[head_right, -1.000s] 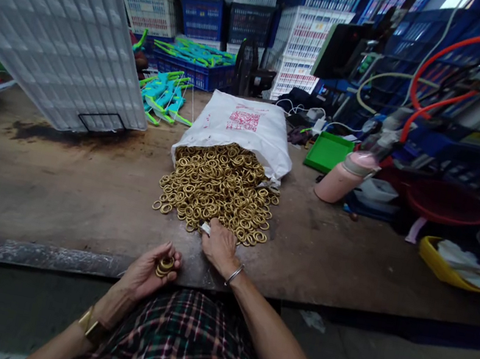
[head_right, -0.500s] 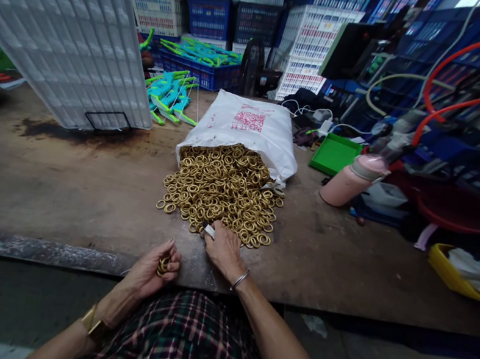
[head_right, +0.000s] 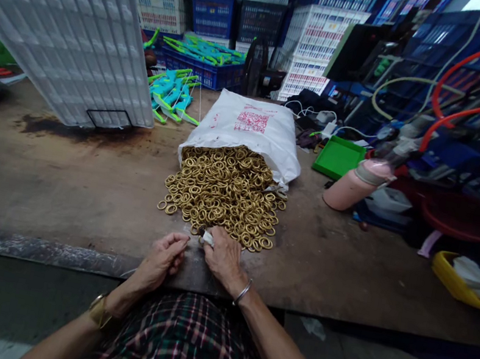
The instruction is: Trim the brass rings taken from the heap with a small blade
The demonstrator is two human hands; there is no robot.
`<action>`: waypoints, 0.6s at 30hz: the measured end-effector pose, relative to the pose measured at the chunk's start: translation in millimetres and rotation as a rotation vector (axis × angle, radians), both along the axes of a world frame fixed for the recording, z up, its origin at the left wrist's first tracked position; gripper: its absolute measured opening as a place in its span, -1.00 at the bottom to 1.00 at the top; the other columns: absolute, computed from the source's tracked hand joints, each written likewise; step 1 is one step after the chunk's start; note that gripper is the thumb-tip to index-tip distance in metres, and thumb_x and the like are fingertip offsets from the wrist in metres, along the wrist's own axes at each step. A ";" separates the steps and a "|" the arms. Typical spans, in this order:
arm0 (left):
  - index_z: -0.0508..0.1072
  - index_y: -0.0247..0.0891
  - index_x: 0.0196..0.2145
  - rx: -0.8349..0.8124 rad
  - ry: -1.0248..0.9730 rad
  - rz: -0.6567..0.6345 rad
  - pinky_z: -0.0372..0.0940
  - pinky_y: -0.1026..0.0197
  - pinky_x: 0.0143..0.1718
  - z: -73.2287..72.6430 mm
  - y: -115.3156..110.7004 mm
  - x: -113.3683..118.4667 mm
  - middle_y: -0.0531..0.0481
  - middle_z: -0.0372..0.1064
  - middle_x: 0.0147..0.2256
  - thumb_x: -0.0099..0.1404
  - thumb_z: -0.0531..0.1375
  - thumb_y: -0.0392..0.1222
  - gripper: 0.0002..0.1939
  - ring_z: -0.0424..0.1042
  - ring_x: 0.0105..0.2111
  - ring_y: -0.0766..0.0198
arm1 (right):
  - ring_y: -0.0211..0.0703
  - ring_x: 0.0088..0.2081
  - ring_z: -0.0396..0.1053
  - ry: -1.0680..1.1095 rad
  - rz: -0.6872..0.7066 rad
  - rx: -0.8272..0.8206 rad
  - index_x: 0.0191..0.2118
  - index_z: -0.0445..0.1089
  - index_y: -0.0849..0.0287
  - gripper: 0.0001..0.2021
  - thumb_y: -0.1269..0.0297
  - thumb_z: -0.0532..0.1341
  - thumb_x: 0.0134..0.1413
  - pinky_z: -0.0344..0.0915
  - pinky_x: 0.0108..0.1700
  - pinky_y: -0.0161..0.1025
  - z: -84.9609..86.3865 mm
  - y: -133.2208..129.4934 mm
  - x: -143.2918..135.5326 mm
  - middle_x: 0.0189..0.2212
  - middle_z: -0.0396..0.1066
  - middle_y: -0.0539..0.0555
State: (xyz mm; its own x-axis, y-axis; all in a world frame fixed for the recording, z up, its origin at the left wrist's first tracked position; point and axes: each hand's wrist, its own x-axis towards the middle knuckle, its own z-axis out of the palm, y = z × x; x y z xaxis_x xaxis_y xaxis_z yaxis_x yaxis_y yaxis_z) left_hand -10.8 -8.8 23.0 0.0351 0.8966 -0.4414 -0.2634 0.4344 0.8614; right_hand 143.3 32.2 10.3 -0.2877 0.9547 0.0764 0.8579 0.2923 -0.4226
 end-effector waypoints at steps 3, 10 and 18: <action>0.34 -0.30 -0.34 0.063 0.074 -0.057 -0.09 0.41 -0.72 2.6 2.4 2.6 0.20 0.10 -0.69 0.06 0.20 0.07 -0.63 0.02 -0.74 0.51 | -0.23 -0.32 0.26 0.091 0.067 0.023 -0.30 0.29 0.16 -0.86 0.43 0.04 0.01 0.05 -0.31 -0.35 5.0 -6.0 -3.2 -0.36 0.35 0.04; 0.38 -0.32 -0.48 0.132 0.096 0.038 -0.06 0.37 -0.64 2.4 0.0 2.6 0.17 0.12 -0.69 0.06 0.22 -0.02 -0.73 0.03 -0.69 0.47 | -0.32 -0.50 0.11 0.503 -0.016 -0.201 -0.51 0.20 0.16 -0.84 0.28 0.03 0.03 0.06 -0.44 -0.38 12.1 -7.9 -17.4 -0.58 0.17 -0.08; 0.45 -0.32 -0.51 0.307 0.223 0.048 0.04 0.35 -0.53 -0.2 -5.7 -0.4 0.06 0.27 -0.59 0.10 0.19 -0.08 -0.78 0.15 -0.57 0.40 | -0.45 -0.74 -0.13 0.939 -0.093 -0.797 -0.49 0.14 0.15 -0.65 -0.06 0.01 0.01 -0.18 -0.70 -0.43 2.8 -14.1 -25.1 -0.68 0.08 -0.17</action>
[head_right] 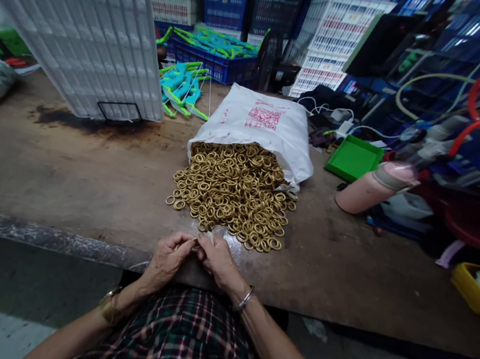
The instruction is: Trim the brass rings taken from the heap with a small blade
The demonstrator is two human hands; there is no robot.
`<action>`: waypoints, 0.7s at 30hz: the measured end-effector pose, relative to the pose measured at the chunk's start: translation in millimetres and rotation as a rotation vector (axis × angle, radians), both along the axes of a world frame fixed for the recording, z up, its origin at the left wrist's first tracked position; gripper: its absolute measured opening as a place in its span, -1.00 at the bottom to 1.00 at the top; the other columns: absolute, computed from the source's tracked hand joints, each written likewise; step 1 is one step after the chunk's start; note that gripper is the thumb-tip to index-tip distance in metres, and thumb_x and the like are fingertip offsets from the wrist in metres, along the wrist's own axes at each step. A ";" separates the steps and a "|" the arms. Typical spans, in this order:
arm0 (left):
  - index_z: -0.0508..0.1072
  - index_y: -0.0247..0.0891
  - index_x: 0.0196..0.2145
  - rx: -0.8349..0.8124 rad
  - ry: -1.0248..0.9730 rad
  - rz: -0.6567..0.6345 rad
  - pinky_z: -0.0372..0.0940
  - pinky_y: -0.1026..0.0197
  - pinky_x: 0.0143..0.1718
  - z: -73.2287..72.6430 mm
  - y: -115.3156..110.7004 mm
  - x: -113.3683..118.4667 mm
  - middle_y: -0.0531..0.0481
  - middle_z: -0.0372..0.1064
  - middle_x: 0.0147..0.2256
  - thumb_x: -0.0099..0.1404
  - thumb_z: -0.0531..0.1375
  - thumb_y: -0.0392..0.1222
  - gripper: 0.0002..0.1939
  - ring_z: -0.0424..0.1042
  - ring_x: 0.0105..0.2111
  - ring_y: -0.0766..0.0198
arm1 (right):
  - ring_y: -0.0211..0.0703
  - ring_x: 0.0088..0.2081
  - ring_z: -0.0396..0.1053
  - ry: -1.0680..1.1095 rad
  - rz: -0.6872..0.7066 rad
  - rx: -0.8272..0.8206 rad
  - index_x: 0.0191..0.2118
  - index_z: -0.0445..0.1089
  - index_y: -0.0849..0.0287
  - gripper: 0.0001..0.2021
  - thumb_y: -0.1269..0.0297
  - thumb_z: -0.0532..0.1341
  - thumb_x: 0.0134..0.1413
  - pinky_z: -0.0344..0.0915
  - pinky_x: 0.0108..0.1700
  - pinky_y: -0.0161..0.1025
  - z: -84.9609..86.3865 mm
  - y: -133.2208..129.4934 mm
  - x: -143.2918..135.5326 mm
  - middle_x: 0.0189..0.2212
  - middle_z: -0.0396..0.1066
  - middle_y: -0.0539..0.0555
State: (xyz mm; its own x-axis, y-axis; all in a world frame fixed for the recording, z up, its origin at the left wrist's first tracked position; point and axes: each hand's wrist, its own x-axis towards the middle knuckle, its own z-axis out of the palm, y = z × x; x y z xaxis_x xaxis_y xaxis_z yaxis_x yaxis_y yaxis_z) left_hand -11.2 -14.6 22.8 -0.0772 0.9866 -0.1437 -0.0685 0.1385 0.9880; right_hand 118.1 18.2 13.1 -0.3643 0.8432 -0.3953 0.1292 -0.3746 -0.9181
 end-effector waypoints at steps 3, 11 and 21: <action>0.40 -0.32 -0.48 -0.143 -0.115 -0.040 -0.04 0.37 -0.63 0.8 -2.6 -1.7 0.12 0.19 -0.64 0.08 0.21 -0.02 -0.73 0.07 -0.66 0.46 | -0.47 -0.75 -0.12 0.012 -0.042 -0.011 -0.48 0.16 0.16 -0.69 -0.01 0.06 -0.02 -0.20 -0.71 -0.44 -3.4 0.2 -2.7 -0.67 0.12 -0.17; 0.25 -0.27 -0.45 -0.293 -0.409 -0.119 -0.14 0.42 -0.72 -3.8 -8.5 -5.7 0.18 0.13 -0.64 0.07 0.20 0.04 -0.69 0.01 -0.73 0.54 | -0.38 -0.59 0.05 -0.144 -0.016 0.241 -0.57 0.19 0.18 -0.82 0.23 0.07 -0.06 0.01 -0.55 -0.41 4.1 1.8 -7.7 -0.66 0.15 -0.12; 0.25 -0.28 -0.44 -0.243 -0.483 -0.113 -0.11 0.42 -0.71 0.5 -15.2 -7.0 0.17 0.13 -0.64 0.07 0.21 0.03 -0.68 0.02 -0.71 0.53 | -0.34 -0.58 0.09 -0.192 0.011 0.288 -0.57 0.21 0.18 -0.80 0.27 -0.01 -0.02 0.03 -0.51 -0.39 6.3 0.9 -7.2 -0.64 0.17 -0.09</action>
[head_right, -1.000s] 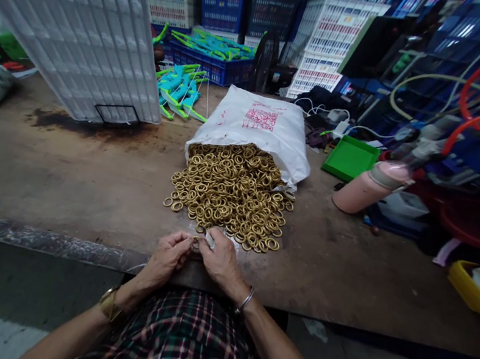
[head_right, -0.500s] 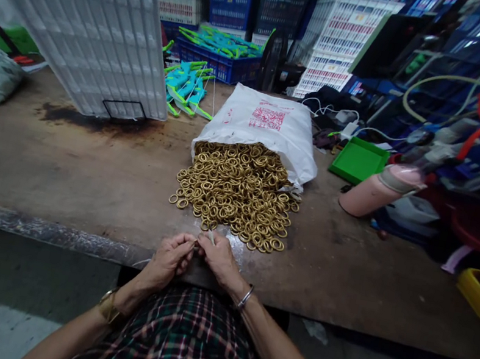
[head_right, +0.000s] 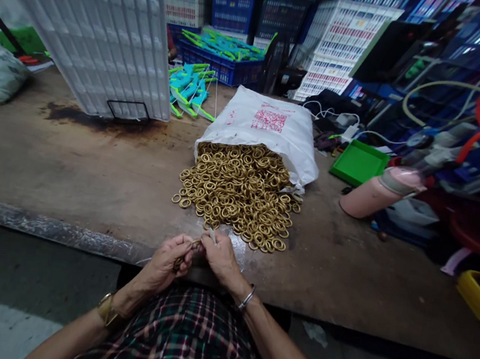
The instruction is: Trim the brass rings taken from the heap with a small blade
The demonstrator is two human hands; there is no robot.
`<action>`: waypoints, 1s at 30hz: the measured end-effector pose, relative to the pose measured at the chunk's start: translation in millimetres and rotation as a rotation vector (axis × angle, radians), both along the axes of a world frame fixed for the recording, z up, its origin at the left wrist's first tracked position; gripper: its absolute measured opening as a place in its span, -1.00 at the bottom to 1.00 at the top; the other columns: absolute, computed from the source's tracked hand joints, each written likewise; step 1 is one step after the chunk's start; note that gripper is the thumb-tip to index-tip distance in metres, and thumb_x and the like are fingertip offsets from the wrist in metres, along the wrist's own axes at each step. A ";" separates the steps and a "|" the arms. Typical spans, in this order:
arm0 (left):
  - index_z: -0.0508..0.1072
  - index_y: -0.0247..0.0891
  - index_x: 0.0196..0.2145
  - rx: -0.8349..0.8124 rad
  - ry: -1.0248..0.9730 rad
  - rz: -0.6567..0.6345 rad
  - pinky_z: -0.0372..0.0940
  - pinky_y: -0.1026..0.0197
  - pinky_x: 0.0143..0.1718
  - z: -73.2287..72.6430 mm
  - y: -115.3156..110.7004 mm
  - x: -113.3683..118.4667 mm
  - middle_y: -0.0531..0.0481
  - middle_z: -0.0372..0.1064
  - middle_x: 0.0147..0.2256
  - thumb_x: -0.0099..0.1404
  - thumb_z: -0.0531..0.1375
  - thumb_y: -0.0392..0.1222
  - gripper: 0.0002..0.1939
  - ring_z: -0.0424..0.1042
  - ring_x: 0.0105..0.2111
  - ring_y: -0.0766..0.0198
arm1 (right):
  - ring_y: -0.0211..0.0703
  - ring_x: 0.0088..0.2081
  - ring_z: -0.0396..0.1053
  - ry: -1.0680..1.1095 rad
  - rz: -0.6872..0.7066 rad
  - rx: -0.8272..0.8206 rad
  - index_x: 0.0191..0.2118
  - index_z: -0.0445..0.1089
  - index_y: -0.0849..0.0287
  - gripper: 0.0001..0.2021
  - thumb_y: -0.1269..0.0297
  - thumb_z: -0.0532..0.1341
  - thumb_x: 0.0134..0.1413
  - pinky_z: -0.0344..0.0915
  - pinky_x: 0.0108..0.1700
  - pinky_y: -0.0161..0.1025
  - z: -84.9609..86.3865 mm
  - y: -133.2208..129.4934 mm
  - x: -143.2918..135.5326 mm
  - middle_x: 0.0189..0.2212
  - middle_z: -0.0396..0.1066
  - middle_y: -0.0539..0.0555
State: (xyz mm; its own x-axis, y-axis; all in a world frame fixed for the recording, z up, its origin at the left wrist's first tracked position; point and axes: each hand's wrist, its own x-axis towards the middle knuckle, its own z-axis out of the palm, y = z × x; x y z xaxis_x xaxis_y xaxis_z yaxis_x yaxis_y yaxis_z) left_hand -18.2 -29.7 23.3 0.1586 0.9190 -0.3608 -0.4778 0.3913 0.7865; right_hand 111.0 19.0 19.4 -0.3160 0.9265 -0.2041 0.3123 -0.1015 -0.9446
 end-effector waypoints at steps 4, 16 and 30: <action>0.25 -0.28 -0.43 0.041 0.070 0.060 -0.09 0.42 -0.71 -1.5 -1.1 -0.9 0.16 0.14 -0.62 0.09 0.19 0.04 -0.68 0.04 -0.71 0.53 | -0.31 -0.55 0.11 -0.248 0.058 0.250 -0.53 0.22 0.17 -0.83 0.35 -0.03 0.00 0.02 -0.48 -0.37 1.1 -7.1 2.6 -0.62 0.18 -0.06; 0.23 -0.26 -0.48 0.130 0.399 0.100 0.01 0.39 -0.65 4.1 -3.3 -1.0 0.17 0.14 -0.64 0.10 0.11 0.12 -0.65 0.08 -0.68 0.49 | -0.23 -0.50 0.16 -0.628 0.291 0.520 -0.33 0.28 0.19 -0.75 0.50 -0.04 -0.17 -0.06 -0.43 -0.30 5.0 -18.0 3.2 -0.51 0.34 0.05; 0.19 -0.26 -0.48 0.027 -0.043 -0.055 -0.04 0.41 -0.72 18.5 -13.9 -3.5 0.15 0.18 -0.61 0.13 0.16 0.05 -0.67 0.06 -0.71 0.51 | -0.23 -0.50 0.26 -0.823 0.038 0.436 -0.25 0.27 0.20 -0.83 0.39 -0.02 0.06 -0.07 -0.45 -0.30 -13.9 16.8 16.4 -0.50 0.37 0.06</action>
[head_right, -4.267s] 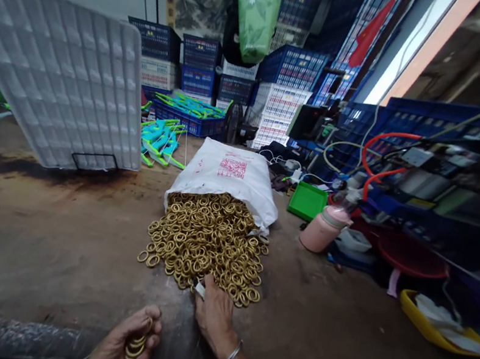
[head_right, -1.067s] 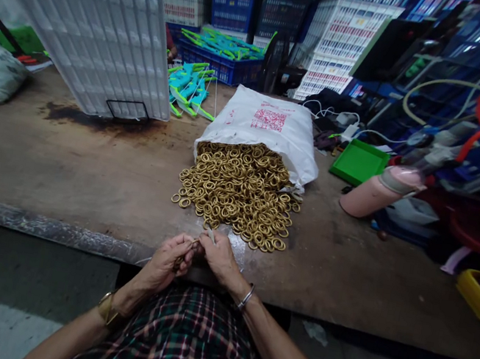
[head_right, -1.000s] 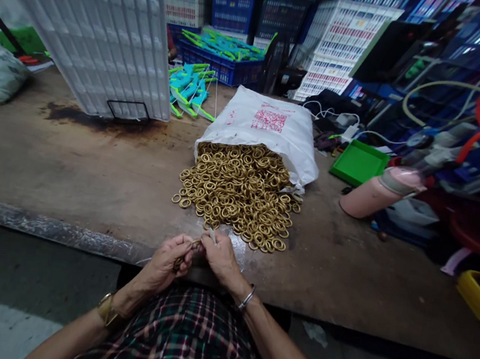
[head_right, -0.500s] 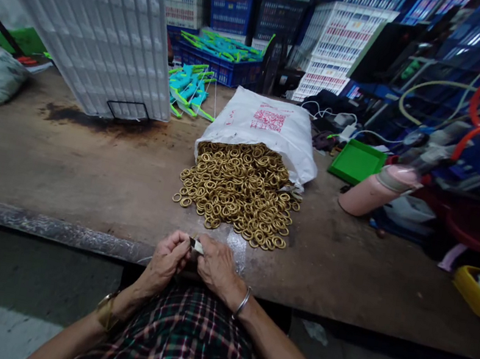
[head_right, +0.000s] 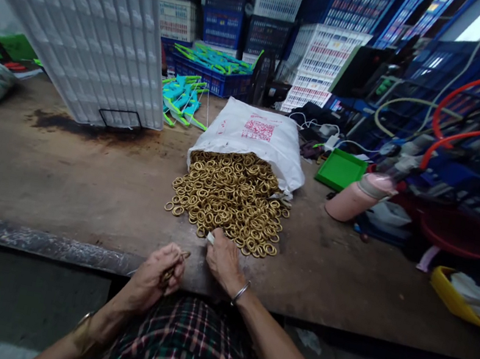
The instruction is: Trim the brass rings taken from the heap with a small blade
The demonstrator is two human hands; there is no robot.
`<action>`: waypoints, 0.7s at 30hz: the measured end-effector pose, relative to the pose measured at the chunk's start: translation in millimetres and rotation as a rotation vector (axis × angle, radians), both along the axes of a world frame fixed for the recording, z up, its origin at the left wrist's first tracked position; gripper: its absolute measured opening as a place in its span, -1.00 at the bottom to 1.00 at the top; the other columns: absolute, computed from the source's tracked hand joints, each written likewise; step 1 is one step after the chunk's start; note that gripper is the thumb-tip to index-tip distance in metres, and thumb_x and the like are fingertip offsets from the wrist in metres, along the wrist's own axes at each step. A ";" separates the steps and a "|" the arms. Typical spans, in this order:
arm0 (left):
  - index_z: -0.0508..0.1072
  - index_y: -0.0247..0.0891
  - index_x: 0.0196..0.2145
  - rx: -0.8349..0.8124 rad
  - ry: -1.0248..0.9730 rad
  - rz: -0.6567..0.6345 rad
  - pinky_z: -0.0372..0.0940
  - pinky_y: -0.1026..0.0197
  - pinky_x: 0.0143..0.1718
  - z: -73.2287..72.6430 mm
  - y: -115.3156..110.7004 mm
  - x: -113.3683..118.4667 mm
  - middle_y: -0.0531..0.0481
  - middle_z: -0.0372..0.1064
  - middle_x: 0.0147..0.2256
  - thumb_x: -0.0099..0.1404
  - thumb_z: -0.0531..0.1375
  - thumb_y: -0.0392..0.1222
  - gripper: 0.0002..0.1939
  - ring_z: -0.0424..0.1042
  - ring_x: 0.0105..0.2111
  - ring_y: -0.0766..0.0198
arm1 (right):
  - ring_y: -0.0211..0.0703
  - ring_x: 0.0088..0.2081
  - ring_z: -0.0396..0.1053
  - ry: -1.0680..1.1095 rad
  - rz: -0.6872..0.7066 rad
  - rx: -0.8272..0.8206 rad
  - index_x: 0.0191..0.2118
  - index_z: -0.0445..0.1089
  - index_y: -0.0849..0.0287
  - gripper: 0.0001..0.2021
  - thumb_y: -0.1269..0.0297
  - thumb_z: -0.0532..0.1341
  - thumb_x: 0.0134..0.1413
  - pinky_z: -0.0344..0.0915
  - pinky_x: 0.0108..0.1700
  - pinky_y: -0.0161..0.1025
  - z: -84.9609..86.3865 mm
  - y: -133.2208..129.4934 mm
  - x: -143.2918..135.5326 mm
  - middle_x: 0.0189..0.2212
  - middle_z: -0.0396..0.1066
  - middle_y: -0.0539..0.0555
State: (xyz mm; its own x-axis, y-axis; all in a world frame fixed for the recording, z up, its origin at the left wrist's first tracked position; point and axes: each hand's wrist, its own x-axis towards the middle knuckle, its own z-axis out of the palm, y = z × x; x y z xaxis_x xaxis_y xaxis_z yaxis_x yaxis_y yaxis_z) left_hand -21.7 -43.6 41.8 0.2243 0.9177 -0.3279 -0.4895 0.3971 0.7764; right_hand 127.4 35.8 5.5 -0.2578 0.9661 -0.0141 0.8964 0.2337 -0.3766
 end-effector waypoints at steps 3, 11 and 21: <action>0.20 -0.29 -0.50 -0.116 -0.108 0.054 -0.04 0.41 -0.72 -8.7 5.6 -2.7 0.09 0.25 -0.53 0.10 0.19 0.05 -0.65 0.11 -0.69 0.51 | -0.18 -0.40 0.35 -0.016 -0.106 -0.009 -0.16 0.24 0.20 -0.81 0.31 0.01 0.11 -0.02 -0.42 -0.31 5.5 6.3 -6.1 -0.40 0.43 0.11; 0.31 -0.28 -0.39 -0.247 -0.266 0.077 -0.06 0.43 -0.70 -31.2 7.8 -10.3 0.08 0.27 -0.52 0.10 0.21 -0.11 -0.79 0.15 -0.67 0.50 | -0.18 -0.39 0.38 -0.116 -0.102 0.023 -0.23 0.25 0.16 -0.87 0.35 0.00 0.12 -0.07 -0.43 -0.28 5.1 12.0 -14.3 -0.40 0.44 0.07; 0.30 -0.34 -0.47 -0.268 -0.321 0.093 0.00 0.45 -0.68 -25.4 12.9 -13.1 0.00 0.30 -0.45 -0.01 0.30 -0.18 -0.75 0.26 -0.55 0.44 | -0.25 -0.46 0.26 0.010 -0.077 0.039 -0.34 0.27 0.19 -0.89 0.44 0.03 0.00 -0.08 -0.44 -0.30 3.4 11.6 -7.1 -0.47 0.37 0.05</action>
State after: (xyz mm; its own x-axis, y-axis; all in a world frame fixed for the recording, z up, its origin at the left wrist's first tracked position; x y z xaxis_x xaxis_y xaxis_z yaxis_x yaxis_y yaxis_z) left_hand -34.9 -30.7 16.4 0.2737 0.8307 -0.4848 -0.7326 0.5067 0.4545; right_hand 120.2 47.4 8.9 -0.1826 0.9829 0.0256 0.9086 0.1787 -0.3775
